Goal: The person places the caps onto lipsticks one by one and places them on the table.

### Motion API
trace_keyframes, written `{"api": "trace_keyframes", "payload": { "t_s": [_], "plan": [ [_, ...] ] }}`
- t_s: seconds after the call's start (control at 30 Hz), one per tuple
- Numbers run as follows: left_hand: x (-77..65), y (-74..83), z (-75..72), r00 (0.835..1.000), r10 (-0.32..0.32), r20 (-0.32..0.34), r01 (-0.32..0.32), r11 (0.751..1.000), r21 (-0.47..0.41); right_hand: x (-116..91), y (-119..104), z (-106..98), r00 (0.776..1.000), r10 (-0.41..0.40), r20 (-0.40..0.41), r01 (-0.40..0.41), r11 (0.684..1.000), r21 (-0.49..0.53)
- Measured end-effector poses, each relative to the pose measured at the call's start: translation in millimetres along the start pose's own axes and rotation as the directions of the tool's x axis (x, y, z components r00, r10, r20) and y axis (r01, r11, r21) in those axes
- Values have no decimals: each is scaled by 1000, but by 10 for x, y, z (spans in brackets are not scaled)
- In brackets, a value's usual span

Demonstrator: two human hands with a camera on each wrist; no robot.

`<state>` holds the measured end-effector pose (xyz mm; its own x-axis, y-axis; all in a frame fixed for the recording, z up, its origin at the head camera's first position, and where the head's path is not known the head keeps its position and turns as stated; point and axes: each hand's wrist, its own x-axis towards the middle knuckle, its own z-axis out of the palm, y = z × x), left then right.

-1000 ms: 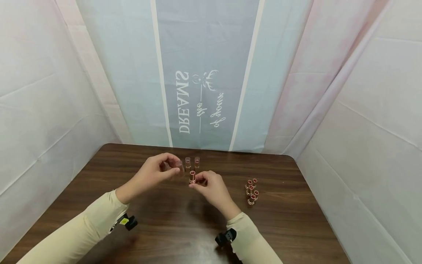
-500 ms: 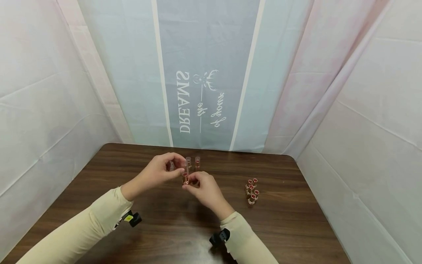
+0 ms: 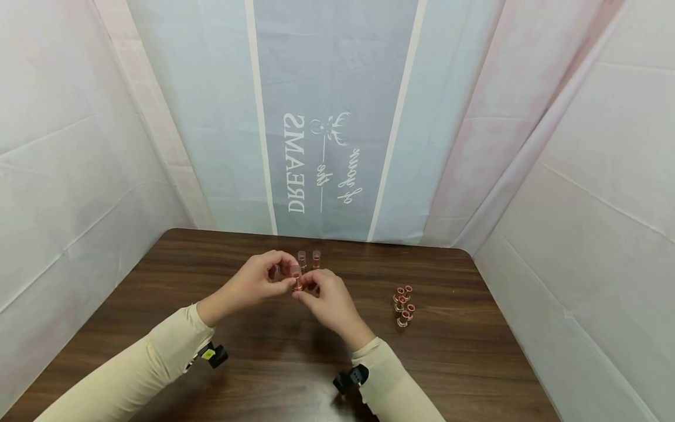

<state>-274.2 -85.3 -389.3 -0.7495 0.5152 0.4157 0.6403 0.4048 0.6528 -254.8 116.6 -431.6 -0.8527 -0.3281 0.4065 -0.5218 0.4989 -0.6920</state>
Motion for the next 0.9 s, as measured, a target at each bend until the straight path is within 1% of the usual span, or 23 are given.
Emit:
{"api": "trace_keyframes", "payload": {
  "t_s": [0.07, 0.17, 0.23, 0.3, 0.37, 0.43, 0.53, 0.57, 0.63, 0.73, 0.83, 0.9],
  "plan": [
    [-13, -9, 5, 1000, 5, -5, -5, 1000, 13, 2, -5, -6, 1000, 0, 19, 0, 1000, -5],
    [-47, -41, 7, 1000, -7, -5, 7, 1000, 27, 29, 39, -19, 998, 0, 60, 0, 1000, -2],
    [-85, -84, 9, 999, -37, 5, 36, 998, 44, 65, 101, -40, 997, 17, 69, -17, 1000, -4],
    [-137, -136, 10, 997, -72, 18, 71, 996, 50, 114, 183, -78, 997, 50, 51, -50, 999, -15],
    [-199, -193, 7, 993, -116, 26, 115, 992, 50, 173, 281, -130, 994, 106, 13, -105, 994, -33],
    [-272, -249, -8, 987, -158, 18, 157, 986, 56, 245, 386, -184, 988, 156, -17, -157, 986, -51],
    [-383, -315, -49, 980, -197, -1, 197, 979, 54, 365, 572, -241, 975, 219, -46, -222, 972, -72],
    [-415, -336, -64, 979, -201, -8, 202, 978, 59, 402, 637, -251, 971, 233, -51, -237, 968, -82],
    [-470, -372, -91, 977, -213, -16, 213, 974, 76, 471, 771, -258, 965, 256, -55, -260, 959, -110],
    [-532, -414, -126, 973, -228, -21, 229, 970, 76, 543, 965, -237, 958, 283, -56, -288, 945, -155],
    [-585, -440, -148, 968, -252, -16, 252, 966, 56, 578, 1128, -194, 952, 303, -41, -305, 931, -199],
    [-620, -452, -153, 965, -262, -3, 261, 964, 43, 582, 1217, -159, 944, 330, -20, -326, 920, -218]
  ]
}}
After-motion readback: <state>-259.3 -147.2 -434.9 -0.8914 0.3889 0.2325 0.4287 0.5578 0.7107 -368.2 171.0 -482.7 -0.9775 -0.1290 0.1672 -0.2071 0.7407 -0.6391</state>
